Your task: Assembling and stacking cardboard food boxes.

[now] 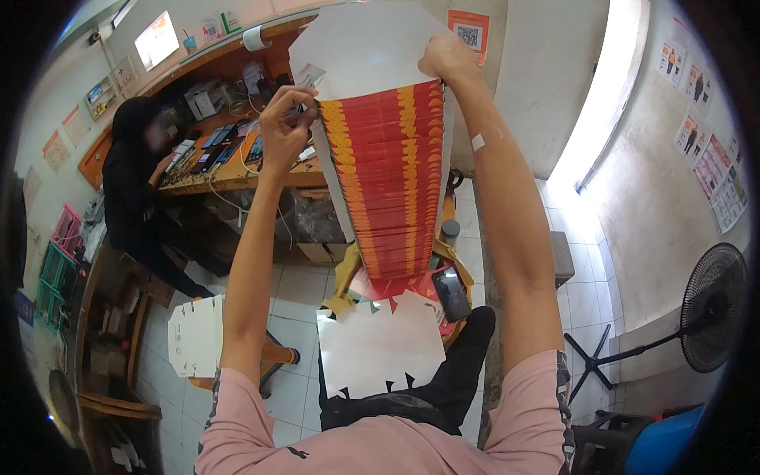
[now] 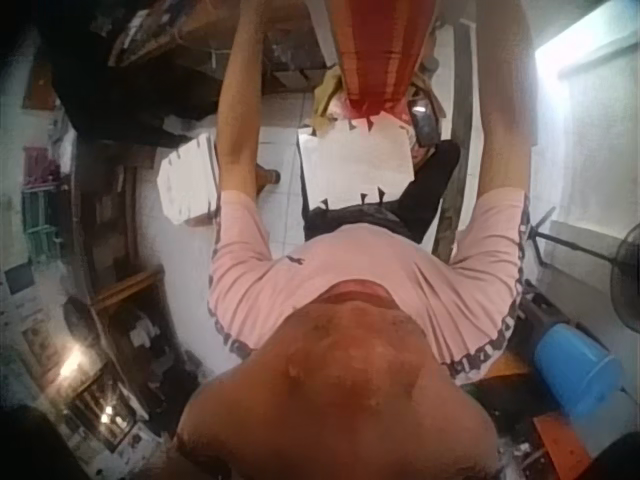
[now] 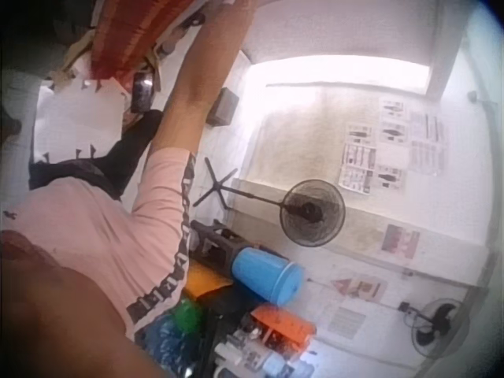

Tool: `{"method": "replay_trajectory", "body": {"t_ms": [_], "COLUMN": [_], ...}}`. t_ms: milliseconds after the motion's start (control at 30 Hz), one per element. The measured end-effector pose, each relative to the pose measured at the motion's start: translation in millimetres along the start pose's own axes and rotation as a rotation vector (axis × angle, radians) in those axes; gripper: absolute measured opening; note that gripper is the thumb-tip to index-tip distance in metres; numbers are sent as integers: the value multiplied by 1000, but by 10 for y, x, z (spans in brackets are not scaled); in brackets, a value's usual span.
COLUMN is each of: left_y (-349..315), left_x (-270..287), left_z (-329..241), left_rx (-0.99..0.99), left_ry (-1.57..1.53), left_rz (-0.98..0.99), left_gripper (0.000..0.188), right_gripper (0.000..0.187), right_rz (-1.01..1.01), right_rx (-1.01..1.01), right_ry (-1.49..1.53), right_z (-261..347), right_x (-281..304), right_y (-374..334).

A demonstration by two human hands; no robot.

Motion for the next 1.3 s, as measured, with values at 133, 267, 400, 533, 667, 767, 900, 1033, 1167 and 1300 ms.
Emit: {"method": "replay_trajectory", "body": {"t_ms": [133,267,400,533,667,767,900,1033,1167,1300], "left_y": [-1,-109,-460,-1285,-2720,-3869,-4867,-5307,-5421,-5454], "left_x": [22,104,206,314,197,176,269,261,275,355], "left_z": [-50,-112,-164,-182,-254,-520,-940,-1188,-1271,-1334], "left_rx": [-50,-22,90,276,679,1058,1258,1179,1020,996], "left_ry": [-36,165,92,-103,-68,-67,-42,72,175,120], "left_rz": [4,109,222,69,184,273,441,708,891,893], "left_gripper": [27,27,45,30,23,18,17,21,34,43], "right_gripper": [36,31,19,23,50,69,72,70,76,84], "right_rz": [-55,34,-243,428,603,636,728,770,838,970], "right_rx": [40,-108,231,171,255,251,353,236,200,237], "right_ry": [0,274,731,641,323,163,174,306,191,151], "right_z": [61,-81,-653,-1177,-1354,-1467,-1501,-1514,-1464,-1432], "right_x": [61,208,-188,-1884,-3274,-3668,-3720,-3679,-3729,-3798], "right_y": [-53,-324,-1445,-3074,-4024,-4188,-4261,-4283,-4182,-4079]}}
Point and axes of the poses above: each hand's wrist, its own y-axis towards the middle knuckle, its own x-axis out of the back of the hand, z = x × y, the point moved 3 cm from there along y, towards the middle knuckle, and after that the axes turned 12 degrees about y, right-handed, at the moved point
